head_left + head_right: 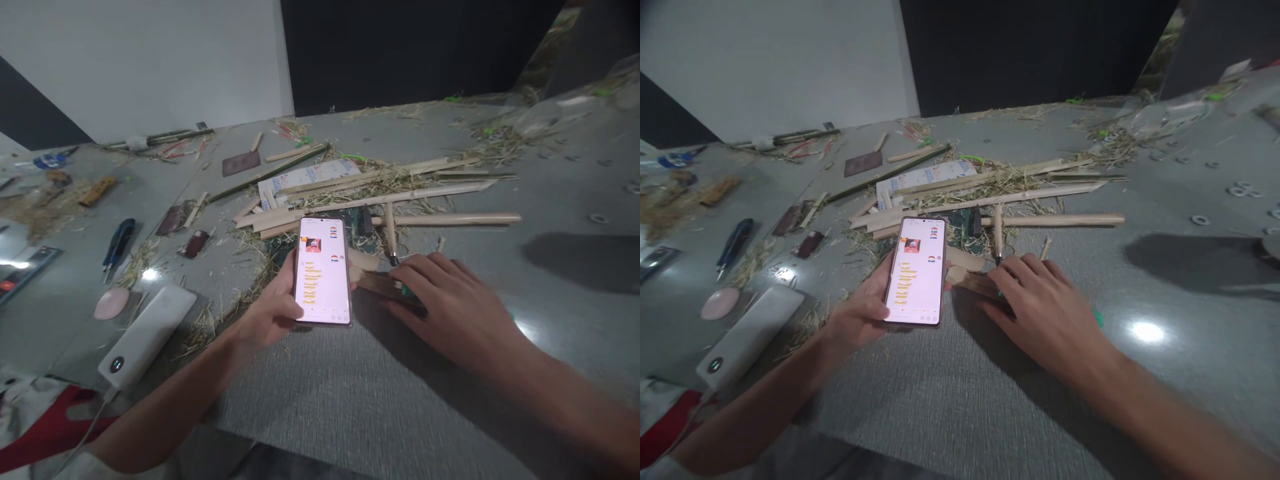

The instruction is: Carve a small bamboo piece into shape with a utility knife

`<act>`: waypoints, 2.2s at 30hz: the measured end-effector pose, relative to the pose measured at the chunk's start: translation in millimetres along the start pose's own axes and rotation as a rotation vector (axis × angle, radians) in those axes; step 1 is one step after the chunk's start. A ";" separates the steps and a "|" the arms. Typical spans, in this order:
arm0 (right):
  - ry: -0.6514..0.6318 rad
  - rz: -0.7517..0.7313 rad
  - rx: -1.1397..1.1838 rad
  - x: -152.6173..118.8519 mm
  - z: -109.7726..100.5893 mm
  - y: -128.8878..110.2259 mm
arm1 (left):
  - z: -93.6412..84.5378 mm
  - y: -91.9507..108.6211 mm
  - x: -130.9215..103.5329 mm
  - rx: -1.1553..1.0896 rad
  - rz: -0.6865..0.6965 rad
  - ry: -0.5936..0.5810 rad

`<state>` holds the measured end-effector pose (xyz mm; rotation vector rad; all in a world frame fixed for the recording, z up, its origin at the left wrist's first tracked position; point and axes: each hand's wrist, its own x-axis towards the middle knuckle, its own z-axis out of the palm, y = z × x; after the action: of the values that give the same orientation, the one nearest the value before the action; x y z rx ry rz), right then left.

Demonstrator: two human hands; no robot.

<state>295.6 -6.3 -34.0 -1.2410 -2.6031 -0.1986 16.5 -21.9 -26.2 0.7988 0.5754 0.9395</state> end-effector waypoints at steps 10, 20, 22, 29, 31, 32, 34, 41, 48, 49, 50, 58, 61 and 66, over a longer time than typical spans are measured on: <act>0.125 -0.091 0.430 -0.1 -9.9 -23.4 | -2.3 -11.5 0.5 0.093 -0.011 0.056; 0.073 -0.252 0.473 -4.2 -11.1 -44.6 | -1.2 -16.1 -1.4 0.138 0.016 0.008; 0.086 -0.257 0.482 -3.8 -11.8 -44.2 | -1.2 -17.5 -1.2 0.170 0.027 0.059; 0.117 -0.247 0.470 -4.8 -10.6 -43.8 | 0.3 -18.6 -0.9 0.217 0.018 0.135; 0.102 -0.241 0.453 -4.8 -9.3 -43.9 | -0.1 -19.0 -1.4 0.183 0.025 0.085; 0.090 -0.241 0.442 -4.6 -8.9 -43.8 | -0.2 -19.2 -1.8 0.171 0.027 0.069; 0.072 -0.240 0.431 -4.2 -8.9 -43.1 | 0.4 -19.0 -2.6 0.162 0.024 0.059; 0.164 -0.204 0.462 -4.6 -14.0 -39.2 | 8.0 -12.2 -3.3 0.136 0.011 0.033; 0.127 -0.242 0.459 -4.1 -12.6 -38.9 | 7.0 -13.5 -3.9 0.141 0.024 0.024; 0.127 -0.250 0.470 -4.1 -12.8 -38.6 | 6.4 -14.0 -3.8 0.140 0.025 0.022; 0.129 -0.260 0.483 -4.1 -13.3 -38.2 | 6.2 -14.2 -3.5 0.138 0.026 0.019; 0.146 -0.269 0.488 -6.6 -16.4 -35.9 | 13.2 -12.2 -2.0 0.074 0.058 0.043; 0.166 -0.230 0.451 -7.3 -15.8 -34.6 | 10.8 -12.9 -1.0 0.090 0.029 0.066; 0.180 -0.173 0.429 -5.0 -14.2 -33.9 | 3.5 -15.6 1.1 0.227 0.026 0.226</act>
<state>274.6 -34.5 -22.3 -0.8119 -2.4220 0.1996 27.1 -27.6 -36.9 0.9095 0.8817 1.0067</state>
